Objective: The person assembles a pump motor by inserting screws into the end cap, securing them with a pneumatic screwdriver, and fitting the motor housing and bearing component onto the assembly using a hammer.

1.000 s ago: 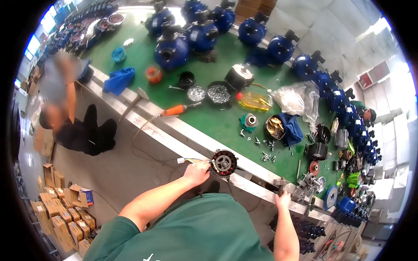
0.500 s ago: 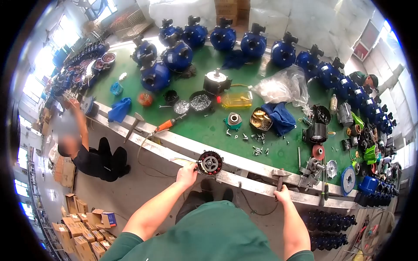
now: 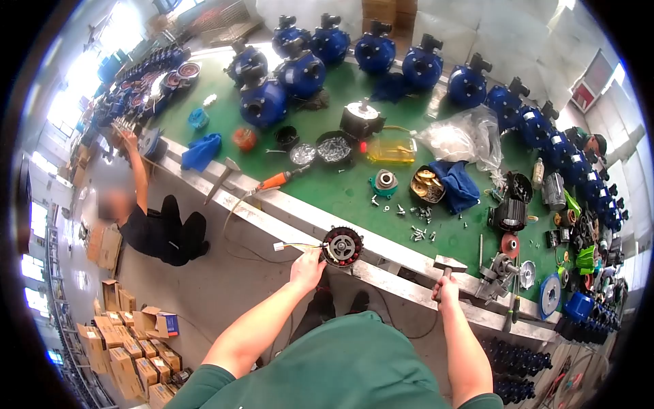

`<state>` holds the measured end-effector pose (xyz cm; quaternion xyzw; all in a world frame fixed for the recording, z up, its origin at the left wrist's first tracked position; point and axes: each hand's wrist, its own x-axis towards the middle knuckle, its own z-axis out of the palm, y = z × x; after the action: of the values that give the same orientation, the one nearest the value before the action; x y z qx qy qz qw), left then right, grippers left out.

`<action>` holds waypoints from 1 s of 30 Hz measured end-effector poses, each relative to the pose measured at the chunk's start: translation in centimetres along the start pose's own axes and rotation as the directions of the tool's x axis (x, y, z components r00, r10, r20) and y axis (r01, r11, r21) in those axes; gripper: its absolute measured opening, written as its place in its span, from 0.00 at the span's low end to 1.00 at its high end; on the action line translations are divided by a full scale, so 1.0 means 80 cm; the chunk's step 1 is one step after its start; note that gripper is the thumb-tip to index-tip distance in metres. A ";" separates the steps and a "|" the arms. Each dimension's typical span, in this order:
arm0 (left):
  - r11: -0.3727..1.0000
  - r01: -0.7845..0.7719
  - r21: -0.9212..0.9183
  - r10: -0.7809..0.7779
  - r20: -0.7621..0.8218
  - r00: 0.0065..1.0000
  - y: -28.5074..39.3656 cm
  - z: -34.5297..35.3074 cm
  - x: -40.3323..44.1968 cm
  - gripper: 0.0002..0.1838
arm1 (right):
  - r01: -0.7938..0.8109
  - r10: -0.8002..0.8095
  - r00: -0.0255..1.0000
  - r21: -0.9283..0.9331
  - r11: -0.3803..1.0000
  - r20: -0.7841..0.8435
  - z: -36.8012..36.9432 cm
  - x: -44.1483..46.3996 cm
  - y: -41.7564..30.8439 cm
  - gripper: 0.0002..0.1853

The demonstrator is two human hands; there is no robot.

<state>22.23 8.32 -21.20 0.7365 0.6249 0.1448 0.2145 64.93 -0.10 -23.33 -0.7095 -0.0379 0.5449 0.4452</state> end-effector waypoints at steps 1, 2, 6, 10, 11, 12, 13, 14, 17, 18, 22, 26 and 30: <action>1.000 0.013 -0.016 -0.013 -0.008 1.000 -0.001 0.004 -0.002 0.20 | 0.074 -0.070 0.996 -0.065 0.995 0.055 0.003 -0.010 -0.002 0.04; 0.999 0.023 -0.033 -0.023 -0.015 1.000 -0.002 0.009 -0.004 0.20 | 0.142 -0.127 0.986 -0.137 0.980 0.111 0.007 -0.017 -0.003 0.07; 0.973 0.215 -0.086 -0.203 0.129 0.971 0.015 -0.001 -0.001 0.32 | 0.326 -0.233 0.935 -0.383 0.864 0.268 0.049 -0.065 -0.022 0.08; 0.917 0.348 -0.194 -0.302 0.229 0.925 0.018 0.001 0.012 0.38 | 0.796 -0.605 0.551 -0.579 0.176 0.575 0.112 -0.127 -0.058 0.15; 0.909 0.357 -0.215 -0.305 0.240 0.922 0.014 0.007 0.014 0.38 | 0.848 -0.596 0.490 -0.507 0.156 0.636 0.130 -0.139 -0.067 0.15; 0.914 0.310 -0.263 -0.270 0.178 0.946 0.015 0.003 0.013 0.36 | 0.884 -0.601 0.421 -0.456 0.104 0.679 0.143 -0.140 -0.067 0.15; 0.926 0.283 -0.249 -0.243 0.180 0.953 0.011 0.001 0.016 0.36 | 0.914 -0.603 0.350 -0.402 0.052 0.717 0.156 -0.140 -0.066 0.15; 0.938 0.255 -0.236 -0.215 0.183 0.959 0.007 0.001 0.020 0.35 | 0.927 -0.582 0.337 -0.369 0.068 0.740 0.173 -0.143 -0.068 0.17; 0.951 0.193 -0.242 -0.162 0.144 0.976 0.005 -0.002 0.022 0.34 | 0.941 -0.573 0.228 -0.328 -0.077 0.788 0.222 -0.165 -0.076 0.18; 0.943 0.215 -0.253 -0.178 0.161 0.971 0.005 -0.002 0.024 0.34 | 0.926 -0.504 0.325 -0.377 0.000 0.800 0.234 -0.165 -0.075 0.16; 0.932 0.237 -0.274 -0.194 0.175 0.965 0.006 -0.004 0.021 0.32 | 0.826 -0.303 0.470 -0.534 -0.179 0.829 0.259 -0.118 -0.048 0.15; 0.948 0.197 -0.249 -0.151 0.193 0.970 0.003 -0.005 0.025 0.34 | 0.778 -0.222 0.570 -0.607 -0.165 0.791 0.281 -0.163 -0.092 0.14; 0.941 0.188 -0.282 -0.144 0.170 0.975 0.007 -0.011 0.028 0.35 | 0.854 -0.346 0.499 -0.519 0.041 0.794 0.282 -0.183 -0.105 0.14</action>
<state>22.65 10.56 -20.30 0.6493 0.6386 0.1637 0.3792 44.44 10.42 -7.05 -0.5753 -0.7352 0.3232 0.1551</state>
